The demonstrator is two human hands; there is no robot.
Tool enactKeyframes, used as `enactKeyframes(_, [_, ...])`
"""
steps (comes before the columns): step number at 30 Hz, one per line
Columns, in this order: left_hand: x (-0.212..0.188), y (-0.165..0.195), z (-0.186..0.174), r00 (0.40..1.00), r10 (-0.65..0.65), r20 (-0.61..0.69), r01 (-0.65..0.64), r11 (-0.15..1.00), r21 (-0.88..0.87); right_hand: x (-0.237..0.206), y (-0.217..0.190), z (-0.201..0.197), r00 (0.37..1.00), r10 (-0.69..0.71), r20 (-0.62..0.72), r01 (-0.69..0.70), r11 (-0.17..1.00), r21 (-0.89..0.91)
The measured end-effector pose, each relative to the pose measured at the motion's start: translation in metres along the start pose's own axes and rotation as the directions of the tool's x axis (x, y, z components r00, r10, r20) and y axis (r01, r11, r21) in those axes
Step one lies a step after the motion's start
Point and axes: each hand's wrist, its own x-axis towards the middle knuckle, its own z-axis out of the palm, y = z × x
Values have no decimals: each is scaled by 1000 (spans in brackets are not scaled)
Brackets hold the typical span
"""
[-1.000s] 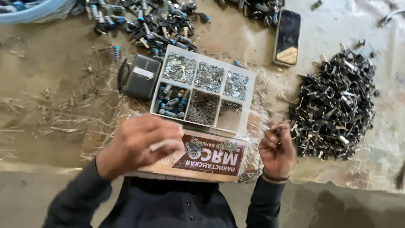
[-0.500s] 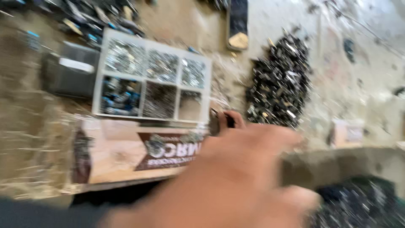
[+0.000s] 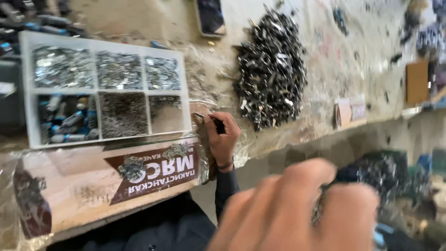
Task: The person picks small metal clamp components from a compartment bin and from piles on the workbench and fits them together by hand, pressing and twisting the parts to assemble each clamp, then sets the finished clamp aside and repeats with new parts.
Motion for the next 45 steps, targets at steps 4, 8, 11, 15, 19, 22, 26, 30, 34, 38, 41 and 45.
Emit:
enactKeyframes(4, [22, 15, -2, 992, 63, -107, -64, 998, -2, 0, 4, -1, 997, -67, 31, 68, 997, -30])
enactKeyframes(8, [21, 19, 0, 972, 69, -223, -60, 997, 47, -7, 12, 1, 999, -47, 11, 47, 997, -60])
enactKeyframes(11, [21, 13, 7, 978, 22, -205, -14, 999, 41, -8, 14, -1, 999, -34, 6, 34, 999, -41])
enactKeyframes(15, [8, 3, -11, 992, -123, 1, 123, 991, 48, -4, 11, -5, 1000, -21, -7, 20, 998, -54])
enactKeyframes(19, [17, -1, -17, 998, -68, -6, 68, 998, -17, 2, 8, -4, 1000, -3, 7, 3, 999, -35])
enactKeyframes(22, [28, -1, -11, 999, -28, -22, 28, 999, -20, 3, 8, -2, 999, -7, 34, 7, 1000, -21])
enactKeyframes(26, [25, -6, -22, 998, -34, -59, 32, 999, -29, -5, 8, 3, 1000, 5, 2, -5, 998, -59])
enactKeyframes(30, [36, -6, -31, 996, -45, -82, 44, 999, -21, -8, 11, 2, 999, -12, 30, 14, 997, -74])
enactKeyframes(34, [40, -2, -38, 999, -37, -39, 32, 991, -127, -6, 16, -2, 999, -29, 17, 30, 997, -68])
enactKeyframes(38, [22, -56, -74, 944, 326, 58, -330, 939, 98, -6, 20, 3, 997, -73, 3, 73, 990, -122])
enactKeyframes(41, [1, -120, -162, 905, -314, 287, 425, 711, -560, -9, 18, 8, 999, 33, -39, -35, 998, -52])
enactKeyframes(45, [-18, -150, -262, 767, -619, -169, 519, 753, -404, -9, 9, 14, 1000, 2, -31, -2, 1000, -18])
